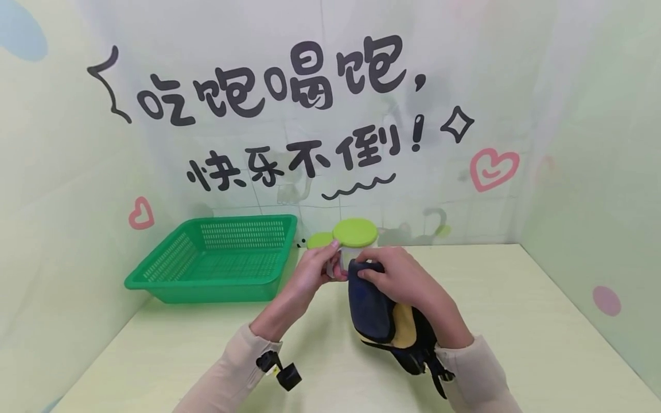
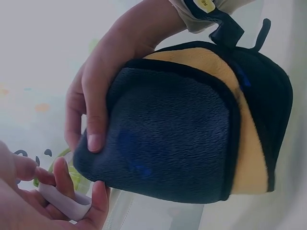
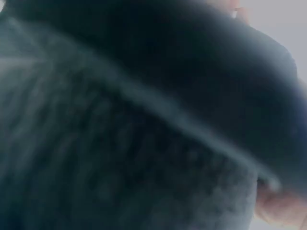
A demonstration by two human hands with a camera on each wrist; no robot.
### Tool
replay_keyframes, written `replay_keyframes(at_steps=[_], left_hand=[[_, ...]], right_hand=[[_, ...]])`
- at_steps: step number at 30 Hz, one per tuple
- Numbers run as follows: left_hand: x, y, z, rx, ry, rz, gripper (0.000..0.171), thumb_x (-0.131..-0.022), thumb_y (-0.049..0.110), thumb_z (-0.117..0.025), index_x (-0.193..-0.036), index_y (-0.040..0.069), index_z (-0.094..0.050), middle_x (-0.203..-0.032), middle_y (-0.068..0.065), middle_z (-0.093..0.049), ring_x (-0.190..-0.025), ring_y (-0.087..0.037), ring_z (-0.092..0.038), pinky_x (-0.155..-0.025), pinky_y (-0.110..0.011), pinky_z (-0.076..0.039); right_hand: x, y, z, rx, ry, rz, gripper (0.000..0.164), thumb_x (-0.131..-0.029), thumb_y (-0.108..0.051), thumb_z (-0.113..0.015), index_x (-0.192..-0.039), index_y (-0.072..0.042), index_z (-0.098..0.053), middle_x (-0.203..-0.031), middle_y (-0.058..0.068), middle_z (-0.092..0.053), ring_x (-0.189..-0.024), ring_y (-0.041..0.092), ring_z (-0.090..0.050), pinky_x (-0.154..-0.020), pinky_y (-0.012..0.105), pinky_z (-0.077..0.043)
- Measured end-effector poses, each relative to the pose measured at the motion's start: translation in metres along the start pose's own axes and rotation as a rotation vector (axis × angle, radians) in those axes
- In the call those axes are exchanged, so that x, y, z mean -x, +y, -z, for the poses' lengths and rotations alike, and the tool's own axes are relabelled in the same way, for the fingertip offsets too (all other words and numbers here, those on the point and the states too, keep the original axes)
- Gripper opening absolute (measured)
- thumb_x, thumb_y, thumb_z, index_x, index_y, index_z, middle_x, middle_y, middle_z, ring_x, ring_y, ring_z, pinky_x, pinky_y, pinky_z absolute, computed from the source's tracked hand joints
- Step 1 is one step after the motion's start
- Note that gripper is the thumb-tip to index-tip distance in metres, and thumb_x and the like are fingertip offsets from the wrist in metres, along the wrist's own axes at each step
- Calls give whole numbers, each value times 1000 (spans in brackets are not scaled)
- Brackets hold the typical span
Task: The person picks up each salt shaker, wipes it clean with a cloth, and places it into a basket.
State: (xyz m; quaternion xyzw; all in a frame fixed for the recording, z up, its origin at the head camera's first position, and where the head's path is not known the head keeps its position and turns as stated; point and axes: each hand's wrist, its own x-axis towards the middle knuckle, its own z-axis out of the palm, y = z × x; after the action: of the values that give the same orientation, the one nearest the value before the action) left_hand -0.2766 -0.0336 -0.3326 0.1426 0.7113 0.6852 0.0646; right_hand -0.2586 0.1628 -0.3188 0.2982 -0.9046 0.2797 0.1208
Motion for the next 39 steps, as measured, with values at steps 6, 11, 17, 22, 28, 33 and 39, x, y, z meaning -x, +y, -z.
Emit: replay_keyframes(at_steps=[6, 11, 17, 22, 28, 33, 39], left_hand=[[1, 1, 0, 1, 3, 0, 40, -100, 39, -45, -76, 8, -50, -62, -2, -55, -63, -15, -62, -80, -33, -56], [1, 1, -2, 3, 0, -3, 40, -100, 38, -45, -75, 8, -50, -62, -1, -56, -60, -14, -61, -78, -33, -56], [0, 1, -4, 8, -4, -3, 40, -100, 38, -47, -74, 7, -51, -60, -1, -55, -57, -14, -60, -75, -32, -56], [1, 0, -3, 2, 5, 7, 40, -100, 38, -46, -73, 8, -50, -60, -1, -55, -59, -14, -62, -77, -32, -56], [2, 4, -2, 17, 12, 0, 40, -100, 37, -45, -73, 9, -48, -59, -2, -54, -65, -15, -64, -78, -32, -56], [3, 6, -2, 26, 12, -6, 40, -100, 37, -45, -72, 8, -48, -59, -2, -54, -65, -15, -64, -78, -33, -56], [2, 4, -2, 39, 9, 3, 42, -100, 38, -46, -71, 7, -48, -58, -1, -54, -65, -16, -64, -77, -33, -56]], right_hand=[[0, 4, -3, 10, -84, 5, 11, -90, -20, -66, -100, -22, -70, -92, -11, -68, -84, 5, -59, -78, 30, -50], [3, 2, -1, 14, -3, 17, 13, -90, -21, -66, -103, -22, -69, -95, -9, -69, -85, 7, -61, -78, 31, -52], [4, 0, 2, 12, 65, 29, 16, -90, -20, -67, -106, -21, -70, -100, -6, -70, -92, 9, -64, -82, 36, -54], [3, 3, 0, -13, -14, 13, 11, -90, -21, -66, -101, -22, -69, -94, -9, -68, -83, 6, -59, -78, 30, -51], [2, 9, 0, -9, -112, 5, 10, -90, -22, -66, -99, -24, -69, -90, -12, -67, -81, 5, -58, -76, 28, -49], [4, 10, 0, 11, -117, 6, 11, -90, -22, -66, -101, -24, -69, -90, -12, -67, -81, 4, -58, -76, 28, -50], [5, 3, 3, 11, 3, 12, 14, -89, -22, -67, -103, -24, -69, -94, -10, -68, -84, 6, -61, -78, 31, -52]])
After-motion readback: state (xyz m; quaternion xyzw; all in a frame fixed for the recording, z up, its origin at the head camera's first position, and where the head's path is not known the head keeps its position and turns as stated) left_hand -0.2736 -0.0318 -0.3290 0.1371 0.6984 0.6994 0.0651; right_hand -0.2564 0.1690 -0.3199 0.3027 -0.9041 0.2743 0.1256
